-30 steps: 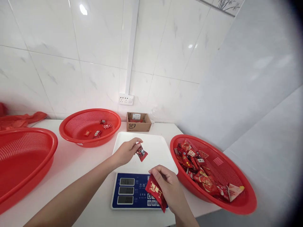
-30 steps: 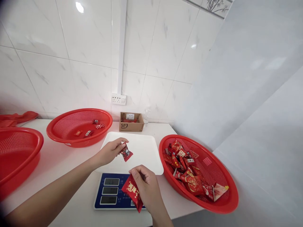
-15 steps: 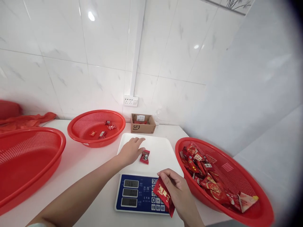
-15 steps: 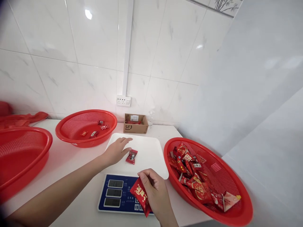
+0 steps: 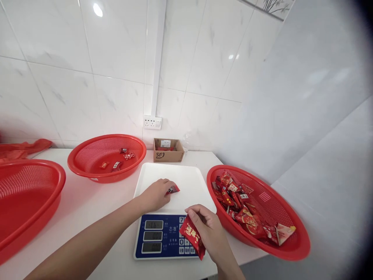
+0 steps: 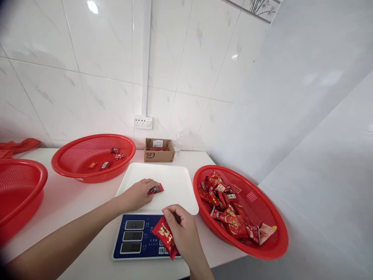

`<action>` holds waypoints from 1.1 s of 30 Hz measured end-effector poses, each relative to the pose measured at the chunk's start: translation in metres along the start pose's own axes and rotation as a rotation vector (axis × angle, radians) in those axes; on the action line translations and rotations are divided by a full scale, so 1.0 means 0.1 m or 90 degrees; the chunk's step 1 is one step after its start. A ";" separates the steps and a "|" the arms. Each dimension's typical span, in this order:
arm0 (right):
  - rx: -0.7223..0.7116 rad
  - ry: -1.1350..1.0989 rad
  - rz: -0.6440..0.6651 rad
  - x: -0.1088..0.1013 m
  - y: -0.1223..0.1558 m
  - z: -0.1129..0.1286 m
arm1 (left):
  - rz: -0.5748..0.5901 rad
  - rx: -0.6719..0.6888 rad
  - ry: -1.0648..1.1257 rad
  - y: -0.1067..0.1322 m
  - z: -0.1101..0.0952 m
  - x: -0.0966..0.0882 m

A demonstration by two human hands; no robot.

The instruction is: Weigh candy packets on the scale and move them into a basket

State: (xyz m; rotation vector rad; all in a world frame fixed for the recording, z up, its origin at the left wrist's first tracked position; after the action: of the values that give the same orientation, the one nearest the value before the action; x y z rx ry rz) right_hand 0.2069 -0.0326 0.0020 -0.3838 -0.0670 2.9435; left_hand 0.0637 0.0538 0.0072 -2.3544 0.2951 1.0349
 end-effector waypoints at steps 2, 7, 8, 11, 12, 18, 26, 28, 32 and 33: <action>0.009 -0.022 -0.016 -0.02 -0.02 -0.03 | -0.026 -0.023 0.026 0.02 -0.03 -0.06; 0.018 -0.092 -0.022 0.01 -0.06 -0.01 | -0.053 -0.023 0.114 0.19 -0.37 -0.25; 0.009 -0.106 0.007 0.05 -0.05 0.02 | -0.046 -0.007 0.134 0.24 -0.46 -0.28; -0.042 -0.106 0.052 0.12 -0.03 0.16 | -0.033 0.044 0.194 0.35 -0.68 -0.33; -0.057 -0.091 0.047 0.12 -0.03 0.19 | -0.040 0.043 0.214 0.38 -0.71 -0.34; -0.078 -0.024 0.039 0.11 0.03 0.25 | -0.059 -0.130 0.345 0.41 -0.51 -0.30; -0.077 0.046 -0.030 0.04 -0.28 0.18 | -0.139 -0.296 0.598 0.52 -0.24 -0.32; -0.092 0.080 -0.091 -0.01 -0.47 0.15 | -0.183 -0.358 0.691 0.60 -0.15 -0.38; -0.153 0.105 -0.108 0.02 -0.65 0.14 | -0.192 -0.429 0.798 0.79 -0.04 -0.45; -0.178 0.130 -0.103 0.04 -0.64 0.14 | -0.188 -0.436 0.801 0.84 -0.02 -0.46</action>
State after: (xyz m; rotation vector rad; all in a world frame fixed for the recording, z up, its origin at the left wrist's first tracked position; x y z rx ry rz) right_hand 0.2101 0.0305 0.0190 -0.6814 -0.4617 2.7226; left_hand -0.0002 -0.0180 0.0093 -3.2241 0.0002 -0.7270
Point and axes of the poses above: each hand's wrist, its own y-axis away from the middle knuckle, its own x-axis out of the palm, z = x × y, the point moved 7 cm from there along -y, towards the middle knuckle, and after that the axes turned 12 degrees about -z, right-handed, at the moved point
